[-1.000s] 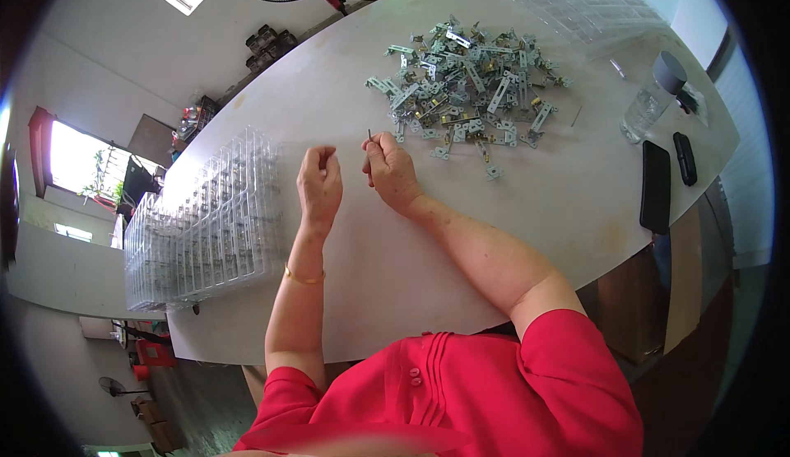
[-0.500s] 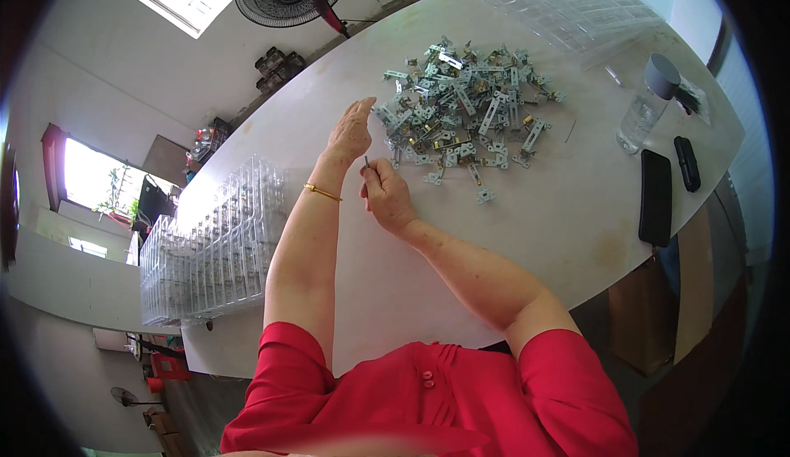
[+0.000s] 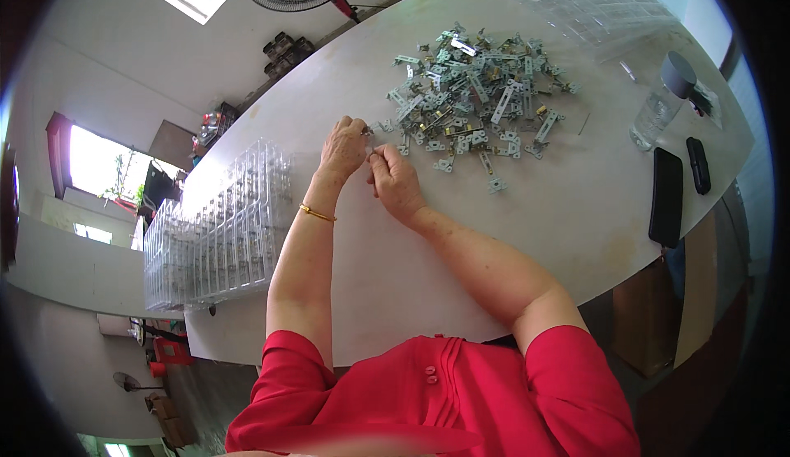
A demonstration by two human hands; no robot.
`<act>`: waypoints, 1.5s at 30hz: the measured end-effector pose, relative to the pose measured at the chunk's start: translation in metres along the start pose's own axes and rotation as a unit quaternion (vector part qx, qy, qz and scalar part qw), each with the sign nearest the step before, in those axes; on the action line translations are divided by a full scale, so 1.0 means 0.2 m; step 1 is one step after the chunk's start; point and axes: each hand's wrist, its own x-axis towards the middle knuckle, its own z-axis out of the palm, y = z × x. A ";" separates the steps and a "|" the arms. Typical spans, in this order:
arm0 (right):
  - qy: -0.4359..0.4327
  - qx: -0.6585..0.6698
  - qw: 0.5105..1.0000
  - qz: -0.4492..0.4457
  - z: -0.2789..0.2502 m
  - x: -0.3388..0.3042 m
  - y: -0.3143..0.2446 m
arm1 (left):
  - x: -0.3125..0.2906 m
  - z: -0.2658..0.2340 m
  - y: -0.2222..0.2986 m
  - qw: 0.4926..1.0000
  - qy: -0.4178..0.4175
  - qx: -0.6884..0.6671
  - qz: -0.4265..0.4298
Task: The person inserts metal pins into metal hinge components by hand, then organizes the assembled components into a plastic tray.
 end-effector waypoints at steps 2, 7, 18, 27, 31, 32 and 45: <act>-0.005 0.009 1.000 0.014 0.00 0.00 -0.01 | -0.09 0.00 -0.02 0.996 0.035 -0.066 -0.046; -0.020 0.005 1.000 0.015 0.00 0.00 0.00 | -0.34 -0.01 -0.05 0.940 0.087 -0.308 -0.117; -0.072 -0.101 0.992 -0.022 0.01 -0.04 -0.01 | -0.66 -0.03 -0.04 0.736 0.035 -0.655 -0.169; -0.117 -0.205 0.971 -0.037 0.03 -0.03 -0.01 | -0.68 0.03 -0.06 0.743 0.092 -0.641 -0.170; -0.135 -0.135 0.980 0.053 0.02 -0.02 -0.05 | -0.69 0.03 -0.07 0.746 0.110 -0.629 -0.193; -0.139 -0.138 0.979 0.055 0.01 -0.01 -0.06 | -0.69 0.03 -0.06 0.746 0.110 -0.628 -0.191; -0.143 -0.194 0.971 0.002 0.01 -0.02 -0.06 | -0.69 0.12 -0.05 0.826 0.158 -0.521 -0.144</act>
